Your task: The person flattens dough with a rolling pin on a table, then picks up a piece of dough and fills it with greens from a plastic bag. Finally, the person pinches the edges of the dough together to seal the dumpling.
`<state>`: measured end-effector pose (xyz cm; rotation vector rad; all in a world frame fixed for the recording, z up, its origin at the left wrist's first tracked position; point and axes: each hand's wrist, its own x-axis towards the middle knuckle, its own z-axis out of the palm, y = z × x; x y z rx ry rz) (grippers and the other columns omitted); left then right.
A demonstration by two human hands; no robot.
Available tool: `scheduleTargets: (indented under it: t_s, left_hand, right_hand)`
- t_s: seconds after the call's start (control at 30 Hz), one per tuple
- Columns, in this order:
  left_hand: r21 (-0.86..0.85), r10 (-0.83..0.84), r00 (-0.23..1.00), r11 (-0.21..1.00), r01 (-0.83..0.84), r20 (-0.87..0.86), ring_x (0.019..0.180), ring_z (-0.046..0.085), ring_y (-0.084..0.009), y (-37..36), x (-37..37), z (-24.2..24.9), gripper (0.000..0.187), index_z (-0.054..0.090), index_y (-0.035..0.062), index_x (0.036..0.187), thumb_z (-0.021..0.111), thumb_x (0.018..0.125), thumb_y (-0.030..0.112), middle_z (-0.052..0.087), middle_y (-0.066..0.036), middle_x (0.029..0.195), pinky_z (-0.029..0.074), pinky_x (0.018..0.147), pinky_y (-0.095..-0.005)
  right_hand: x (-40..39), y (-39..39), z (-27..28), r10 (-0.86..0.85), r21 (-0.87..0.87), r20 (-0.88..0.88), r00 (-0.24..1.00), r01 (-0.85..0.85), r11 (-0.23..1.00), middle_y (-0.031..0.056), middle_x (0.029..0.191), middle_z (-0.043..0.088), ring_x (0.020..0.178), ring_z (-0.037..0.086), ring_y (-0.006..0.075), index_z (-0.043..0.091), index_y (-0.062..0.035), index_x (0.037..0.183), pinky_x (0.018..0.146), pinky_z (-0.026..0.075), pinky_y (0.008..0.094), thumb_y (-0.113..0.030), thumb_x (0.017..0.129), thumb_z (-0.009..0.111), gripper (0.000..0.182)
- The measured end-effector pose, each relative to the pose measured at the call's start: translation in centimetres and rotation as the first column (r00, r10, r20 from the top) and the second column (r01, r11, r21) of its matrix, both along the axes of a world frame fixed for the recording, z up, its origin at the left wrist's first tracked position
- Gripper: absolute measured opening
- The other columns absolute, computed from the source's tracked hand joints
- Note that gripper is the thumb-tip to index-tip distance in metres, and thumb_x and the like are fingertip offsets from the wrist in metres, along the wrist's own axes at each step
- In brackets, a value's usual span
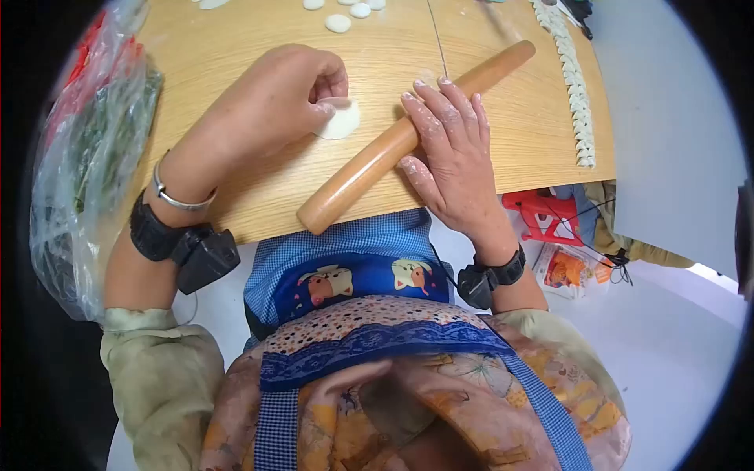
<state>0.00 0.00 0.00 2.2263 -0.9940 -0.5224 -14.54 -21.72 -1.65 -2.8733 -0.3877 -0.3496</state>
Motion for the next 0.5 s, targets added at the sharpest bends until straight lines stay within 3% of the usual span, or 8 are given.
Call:
scheduleTargets:
  t_s: [0.1,0.17,0.2,0.27,0.37,0.4,0.47,0.5]
  left_hand:
    - [-0.083,0.002,1.000,0.997,-0.003,-0.016,0.082,0.060,-0.0110,0.3,0.0,-0.6,0.013,0.061,0.0008,0.099,0.061,0.086,0.002,0.062,-0.003,0.086,0.048,0.077,-0.0227]
    - [-0.407,-0.146,0.961,0.913,0.040,-0.233,0.079,0.060,-0.0097,0.0,0.3,-1.2,0.013,0.061,-0.0001,0.099,0.059,0.087,0.003,0.062,-0.002,0.085,0.049,0.071,-0.0249]
    - [-0.418,-0.150,0.961,0.908,0.040,-0.232,0.079,0.060,-0.0097,-0.3,0.3,-1.3,0.013,0.061,-0.0001,0.099,0.059,0.087,0.003,0.062,-0.002,0.085,0.049,0.071,-0.0249]
    - [-0.536,-0.248,0.848,0.842,-0.051,-0.469,0.080,0.059,-0.0076,-0.5,0.3,-1.3,0.014,0.061,-0.0005,0.100,0.059,0.087,0.004,0.061,-0.001,0.084,0.049,0.069,-0.0248]
    - [-0.304,-0.156,0.706,0.949,-0.088,-0.691,0.081,0.056,-0.0058,-0.1,0.1,1.4,0.016,0.060,-0.0004,0.101,0.058,0.086,0.003,0.059,0.000,0.085,0.047,0.069,-0.0225]
    - [-0.304,-0.157,0.706,0.949,-0.087,-0.691,0.081,0.056,-0.0058,0.0,0.3,0.8,0.016,0.060,-0.0004,0.101,0.058,0.086,0.003,0.059,0.000,0.085,0.047,0.069,-0.0225]
    - [-0.184,-0.145,0.935,0.979,0.088,-0.324,0.078,0.053,-0.0054,0.1,0.7,-0.9,0.019,0.060,-0.0006,0.104,0.059,0.085,0.002,0.057,0.002,0.085,0.045,0.068,-0.0212]
    - [-0.183,-0.145,0.935,0.979,0.088,-0.324,0.078,0.053,-0.0054,0.0,0.5,-1.1,0.019,0.060,-0.0006,0.104,0.059,0.085,0.002,0.057,0.002,0.085,0.045,0.068,-0.0212]
  right_hand:
    - [0.0,0.1,-0.1,0.003,-0.013,-0.030,1.000,-0.003,1.000,0.0121,0.150,0.042,0.142,0.032,0.0373,0.046,-0.0112,0.144,0.119,0.015,0.0550,-0.036,0.092,0.054,0.059]
    - [0.1,-0.1,0.0,0.003,0.006,0.005,1.000,-0.003,1.000,0.0113,0.143,0.048,0.141,0.034,0.0329,0.052,-0.0116,0.138,0.119,0.015,0.0551,-0.039,0.092,0.056,0.054]
    - [0.1,-0.3,0.1,0.003,-0.007,0.004,1.000,-0.003,1.000,0.0113,0.143,0.048,0.141,0.034,0.0329,0.052,-0.0116,0.138,0.119,0.015,0.0551,-0.039,0.092,0.056,0.054]
    - [0.0,-0.3,0.1,0.005,-0.003,0.003,1.000,-0.005,1.000,0.0112,0.142,0.048,0.141,0.035,0.0328,0.052,-0.0117,0.138,0.119,0.015,0.0551,-0.039,0.092,0.056,0.054]
    - [0.1,-0.3,-0.1,0.006,-0.004,0.012,1.000,-0.006,1.000,0.0113,0.142,0.048,0.140,0.035,0.0329,0.052,-0.0117,0.138,0.119,0.015,0.0552,-0.039,0.092,0.057,0.054]
    - [0.1,-0.3,-0.1,0.005,-0.004,0.012,1.000,-0.005,1.000,0.0113,0.142,0.048,0.140,0.035,0.0329,0.052,-0.0117,0.138,0.119,0.015,0.0552,-0.039,0.092,0.057,0.054]
    - [0.1,-0.3,-0.1,0.004,-0.003,0.012,1.000,-0.004,1.000,0.0114,0.142,0.048,0.140,0.036,0.0332,0.052,-0.0117,0.138,0.119,0.016,0.0553,-0.039,0.091,0.057,0.054]
    - [0.1,-0.3,0.0,0.004,-0.002,0.012,1.000,-0.004,1.000,0.0114,0.142,0.048,0.140,0.036,0.0332,0.052,-0.0117,0.138,0.119,0.016,0.0553,-0.039,0.091,0.057,0.054]
